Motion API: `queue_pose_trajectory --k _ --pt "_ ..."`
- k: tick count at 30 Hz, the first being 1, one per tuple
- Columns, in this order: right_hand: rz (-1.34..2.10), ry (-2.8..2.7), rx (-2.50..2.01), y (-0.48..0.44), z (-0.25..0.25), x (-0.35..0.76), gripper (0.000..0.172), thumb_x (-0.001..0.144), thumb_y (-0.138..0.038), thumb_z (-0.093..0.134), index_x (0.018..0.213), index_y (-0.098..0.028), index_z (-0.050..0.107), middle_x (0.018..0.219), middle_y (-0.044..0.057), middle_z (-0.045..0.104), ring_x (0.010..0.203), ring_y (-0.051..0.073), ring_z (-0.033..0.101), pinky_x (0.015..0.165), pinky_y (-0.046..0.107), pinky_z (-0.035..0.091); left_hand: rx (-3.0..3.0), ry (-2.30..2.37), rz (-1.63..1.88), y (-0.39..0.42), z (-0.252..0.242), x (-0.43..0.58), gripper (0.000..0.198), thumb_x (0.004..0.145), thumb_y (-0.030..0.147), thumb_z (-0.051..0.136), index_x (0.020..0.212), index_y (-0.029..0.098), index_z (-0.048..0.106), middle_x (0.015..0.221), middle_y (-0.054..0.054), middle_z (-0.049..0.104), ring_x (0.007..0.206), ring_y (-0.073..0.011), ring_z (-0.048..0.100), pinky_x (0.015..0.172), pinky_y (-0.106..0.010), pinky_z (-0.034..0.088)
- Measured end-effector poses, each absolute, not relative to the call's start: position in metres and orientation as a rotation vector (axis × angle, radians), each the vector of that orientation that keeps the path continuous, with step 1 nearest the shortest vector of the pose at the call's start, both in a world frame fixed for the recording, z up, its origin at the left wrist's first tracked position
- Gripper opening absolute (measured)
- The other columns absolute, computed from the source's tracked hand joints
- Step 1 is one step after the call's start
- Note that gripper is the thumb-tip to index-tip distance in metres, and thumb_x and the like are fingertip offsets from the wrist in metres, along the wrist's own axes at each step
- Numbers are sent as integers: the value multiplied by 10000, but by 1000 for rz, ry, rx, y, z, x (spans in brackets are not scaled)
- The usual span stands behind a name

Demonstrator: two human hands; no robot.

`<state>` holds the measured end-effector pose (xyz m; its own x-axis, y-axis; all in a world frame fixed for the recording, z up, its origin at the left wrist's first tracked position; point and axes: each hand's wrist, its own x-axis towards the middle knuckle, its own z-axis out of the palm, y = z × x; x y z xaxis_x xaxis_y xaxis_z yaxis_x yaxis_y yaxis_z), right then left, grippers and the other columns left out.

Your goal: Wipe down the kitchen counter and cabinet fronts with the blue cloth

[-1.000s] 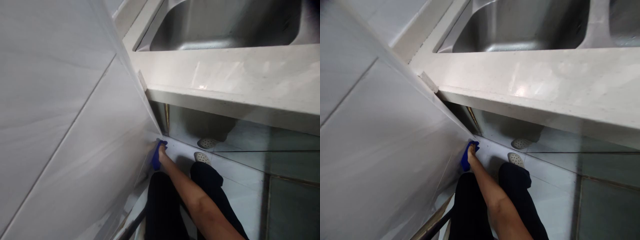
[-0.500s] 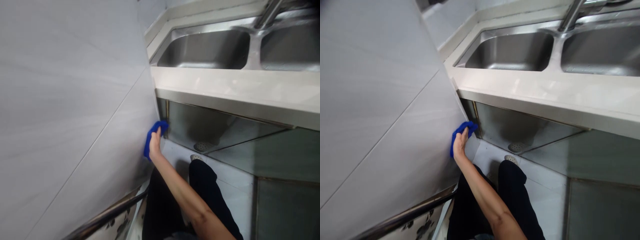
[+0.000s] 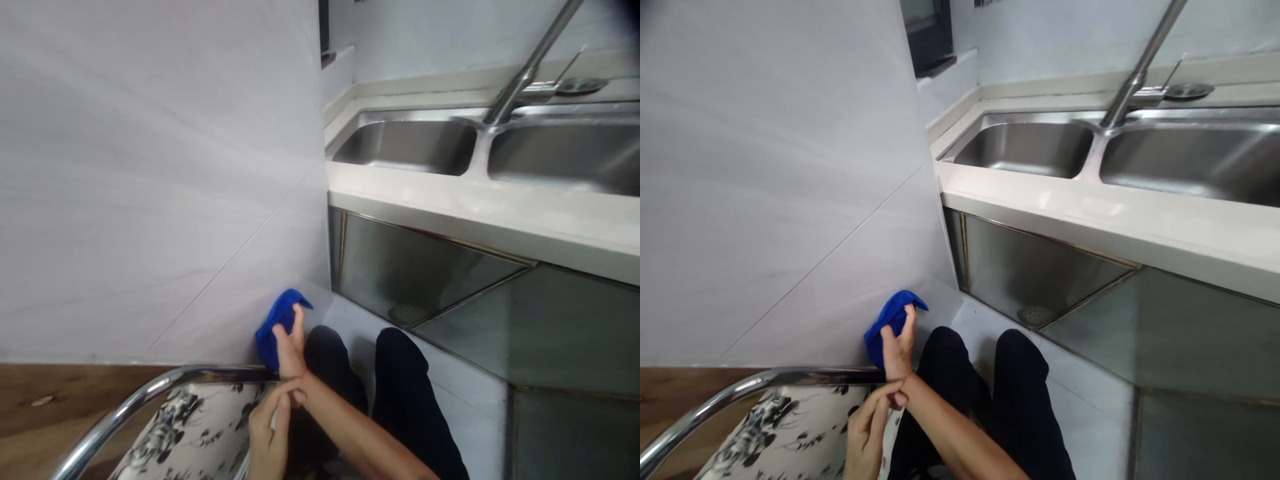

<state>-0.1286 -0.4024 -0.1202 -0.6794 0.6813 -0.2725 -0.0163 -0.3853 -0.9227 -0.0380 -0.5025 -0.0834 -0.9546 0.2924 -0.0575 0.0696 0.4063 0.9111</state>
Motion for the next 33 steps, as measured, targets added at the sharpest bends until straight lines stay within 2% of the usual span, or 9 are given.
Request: queue_pose_trajectory --k 2,5,8,12,16,22,25,28,33 --pt "2334 -1066 -953 -378 -114 -129 597 756 -419 592 1316 -213 595 1288 85 689 1207 258 642 1091 422 512 246 2343 1599 -506 -96 -35 642 956 750 519 1047 172 783 933 -109 746 876 -238 699 811 -335 589" --pt "2618 -626 -899 -344 -103 -127 406 781 -504 580 1058 -219 663 1050 63 744 1048 263 703 957 428 584 103 2216 1615 -510 -113 -32 690 914 786 547 1160 184 775 1052 -127 754 972 -268 695 866 -350 584" --pt "2796 -465 -778 -329 -93 -118 426 843 -618 579 964 -225 690 895 65 747 962 287 728 856 464 608 60 2142 1690 -508 -122 -30 731 910 796 549 1274 191 737 1181 -146 729 1072 -287 675 909 -374 575" --pt "2825 -581 -612 -339 -84 -101 368 808 -548 640 922 -208 721 822 70 738 948 306 719 843 462 599 83 1766 1896 -496 -124 -32 849 837 841 623 1391 200 681 1426 -163 628 1266 -344 612 1102 -475 507" --pt "2655 -894 -396 -352 -75 -79 212 735 -386 710 844 -205 730 840 34 730 891 246 675 880 371 562 -11 969 2187 -479 -122 -41 768 851 829 612 1250 189 761 1441 -160 627 1392 -360 541 1237 -551 391" --pt "2573 -906 -347 -323 -70 -36 178 703 -389 746 784 -232 726 721 2 666 720 207 615 782 355 548 -426 392 2360 -440 -118 -51 412 1052 497 519 1087 215 818 1218 -86 759 1194 -239 699 1199 -422 468" --pt "2491 -823 -434 -292 -71 -22 235 674 -378 789 869 -249 762 823 12 729 806 233 673 877 403 564 -730 459 2413 -424 -101 -54 430 1102 357 430 1022 194 819 1087 -69 791 1077 -200 741 1193 -393 483" --pt "2443 -725 -521 -270 -76 -16 221 737 -410 819 882 -256 759 942 14 763 947 239 701 973 418 554 -848 595 2459 -417 -79 -57 388 1104 288 421 1142 172 789 1053 -71 795 1027 -176 753 1128 -342 541" --pt "2369 -661 -691 -259 -86 -14 294 744 -415 888 895 -235 711 964 2 760 936 203 704 895 370 587 -876 906 2402 -411 -68 -54 327 1035 197 482 1228 132 737 1025 -108 790 925 -200 766 896 -309 637"
